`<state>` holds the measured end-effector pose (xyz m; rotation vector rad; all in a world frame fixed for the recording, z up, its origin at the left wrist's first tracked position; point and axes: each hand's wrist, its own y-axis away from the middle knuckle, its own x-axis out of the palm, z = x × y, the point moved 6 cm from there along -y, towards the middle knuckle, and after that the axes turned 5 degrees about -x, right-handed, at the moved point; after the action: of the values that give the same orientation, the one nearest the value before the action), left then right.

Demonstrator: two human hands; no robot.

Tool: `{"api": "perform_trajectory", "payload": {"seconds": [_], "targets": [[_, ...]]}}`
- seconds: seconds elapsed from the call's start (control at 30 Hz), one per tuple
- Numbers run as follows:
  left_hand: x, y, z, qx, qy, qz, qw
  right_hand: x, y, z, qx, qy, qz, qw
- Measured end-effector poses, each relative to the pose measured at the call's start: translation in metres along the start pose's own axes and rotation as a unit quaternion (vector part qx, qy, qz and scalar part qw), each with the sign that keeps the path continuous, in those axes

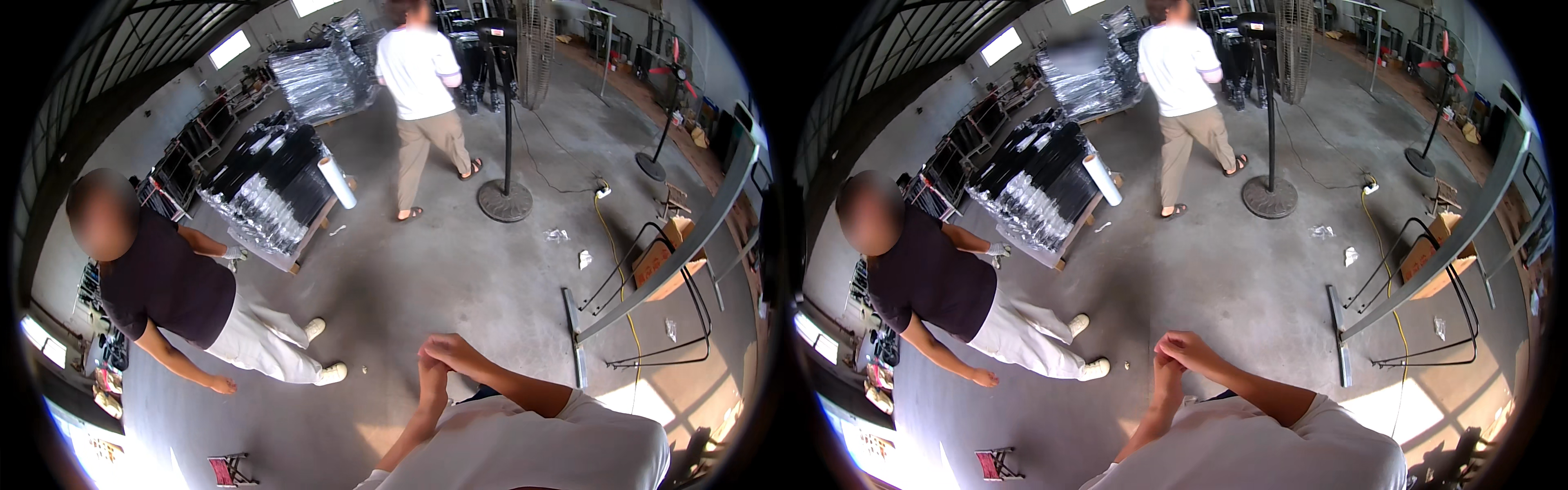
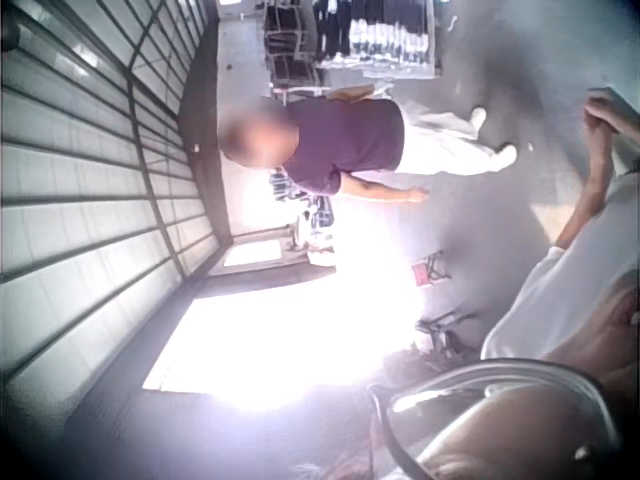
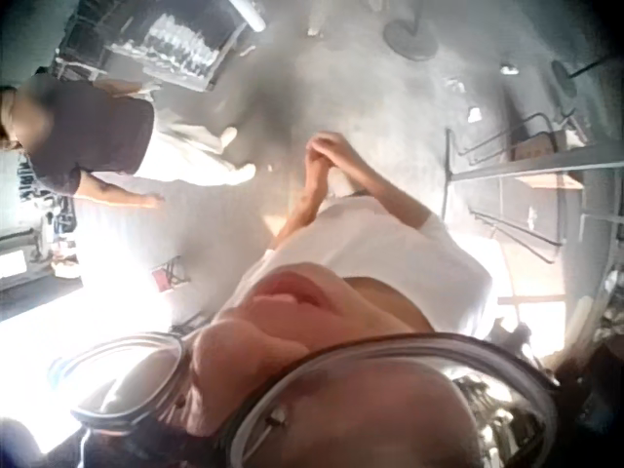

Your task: The person wraps a stack of black metal chairs with clear plastic stretch wrap. They retrieve a roll of wrap from a shelf, tear off a piece, and apply it to the stack, smoothing it down. Another person is present in the background, also handling wrapped items.

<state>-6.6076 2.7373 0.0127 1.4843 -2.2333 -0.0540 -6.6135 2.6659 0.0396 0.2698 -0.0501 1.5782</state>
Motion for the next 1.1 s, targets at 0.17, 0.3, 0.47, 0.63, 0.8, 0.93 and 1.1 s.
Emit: {"api": "perform_trajectory", "payload": {"seconds": [0.17,0.3,0.47,0.63,0.8,0.93,1.1], "targets": [[0.001,0.007,-0.004,-0.025,-0.004,0.02,0.999,0.002,0.006,-0.001,0.033,-0.047,-0.007,0.998],[0.001,0.008,-0.019,-0.012,0.016,0.012,1.0,0.003,0.002,0.008,0.034,-0.024,0.0,0.999],[0.0,0.011,-0.026,0.023,0.014,0.0,1.0,0.006,0.0,0.013,0.029,-0.01,0.014,0.999],[0.001,0.015,-0.045,0.05,0.005,0.006,0.999,0.008,-0.001,0.035,-0.009,0.003,0.02,1.0],[0.003,0.022,-0.082,0.129,-0.024,0.032,0.991,0.006,0.001,0.073,-0.226,0.028,0.054,0.972],[0.016,0.03,-0.139,0.227,-0.084,0.025,0.97,-0.016,0.009,0.116,-0.258,0.081,-0.016,0.963],[0.045,0.09,-0.227,0.542,-0.13,0.094,0.825,0.001,0.094,0.231,-0.609,0.067,-0.036,0.79]]}}
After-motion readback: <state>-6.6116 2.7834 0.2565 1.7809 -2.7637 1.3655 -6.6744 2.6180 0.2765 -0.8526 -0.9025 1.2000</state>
